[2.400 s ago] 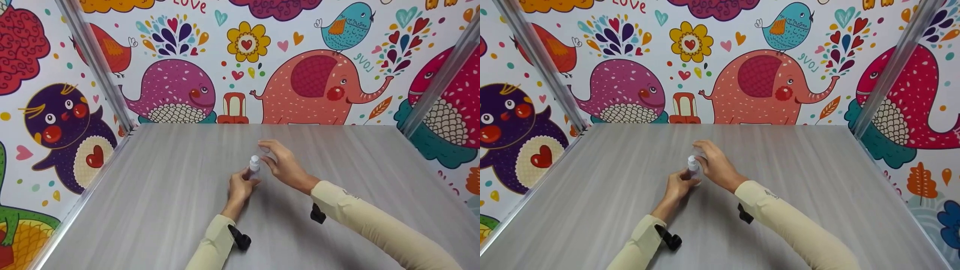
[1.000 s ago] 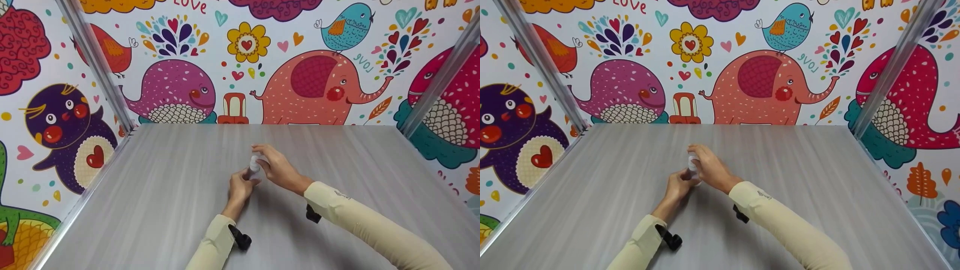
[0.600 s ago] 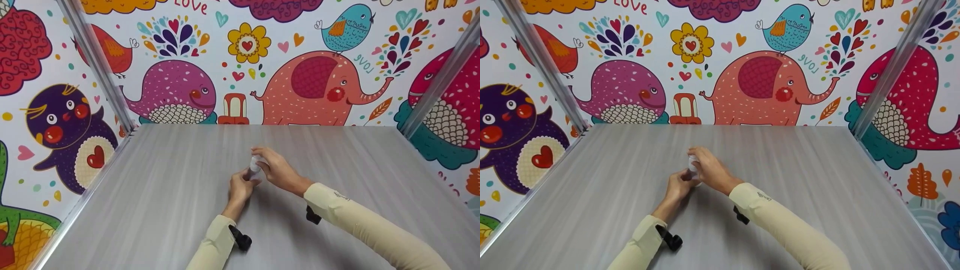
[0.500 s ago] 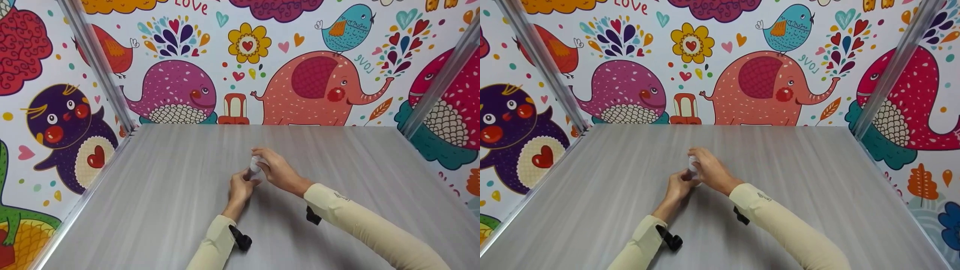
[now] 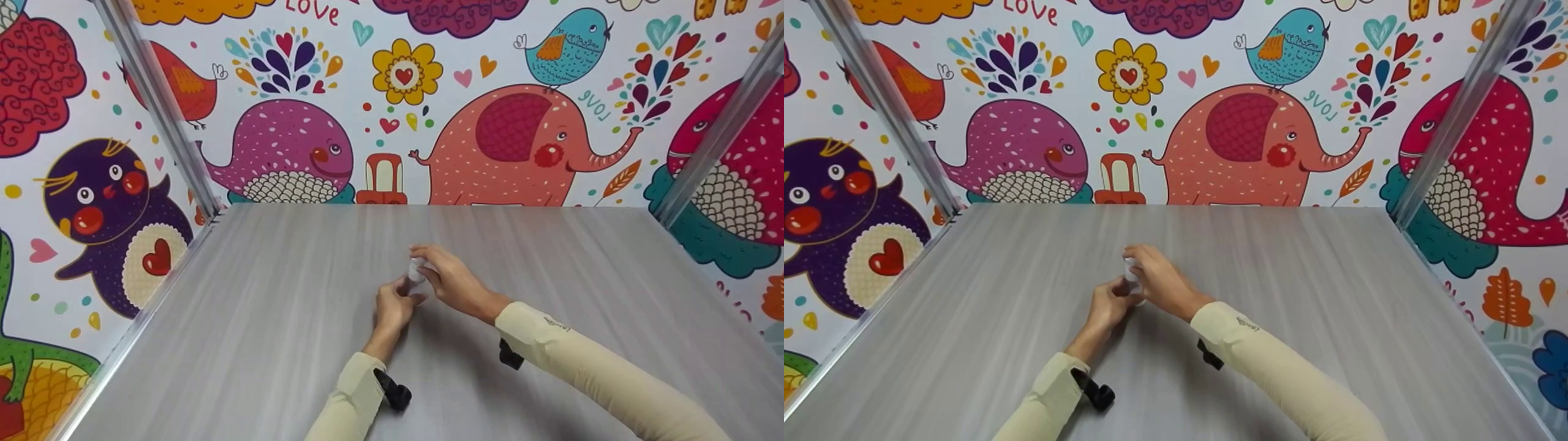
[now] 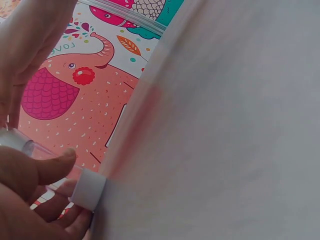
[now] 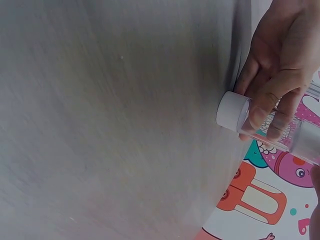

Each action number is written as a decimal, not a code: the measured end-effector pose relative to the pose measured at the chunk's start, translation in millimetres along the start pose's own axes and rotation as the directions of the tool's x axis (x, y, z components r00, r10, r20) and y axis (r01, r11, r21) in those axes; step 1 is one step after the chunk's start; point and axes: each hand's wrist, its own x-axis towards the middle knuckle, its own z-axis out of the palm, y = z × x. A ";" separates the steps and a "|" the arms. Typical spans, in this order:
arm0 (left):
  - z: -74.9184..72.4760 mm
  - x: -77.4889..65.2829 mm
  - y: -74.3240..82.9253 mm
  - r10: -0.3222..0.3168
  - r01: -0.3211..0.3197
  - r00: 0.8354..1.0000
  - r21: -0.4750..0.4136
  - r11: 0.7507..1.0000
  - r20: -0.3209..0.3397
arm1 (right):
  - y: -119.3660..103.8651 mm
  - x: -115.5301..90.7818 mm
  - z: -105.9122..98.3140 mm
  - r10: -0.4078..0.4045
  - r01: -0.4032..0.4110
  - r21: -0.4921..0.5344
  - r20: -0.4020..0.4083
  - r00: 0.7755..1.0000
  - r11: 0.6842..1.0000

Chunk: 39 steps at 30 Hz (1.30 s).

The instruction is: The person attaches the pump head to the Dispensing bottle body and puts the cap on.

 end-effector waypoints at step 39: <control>0.5 -0.6 0.9 -0.023 0.023 1.000 -0.004 1.000 -0.004 | 4.3 -2.5 8.9 -0.073 0.069 -0.056 -0.073 0.995 0.996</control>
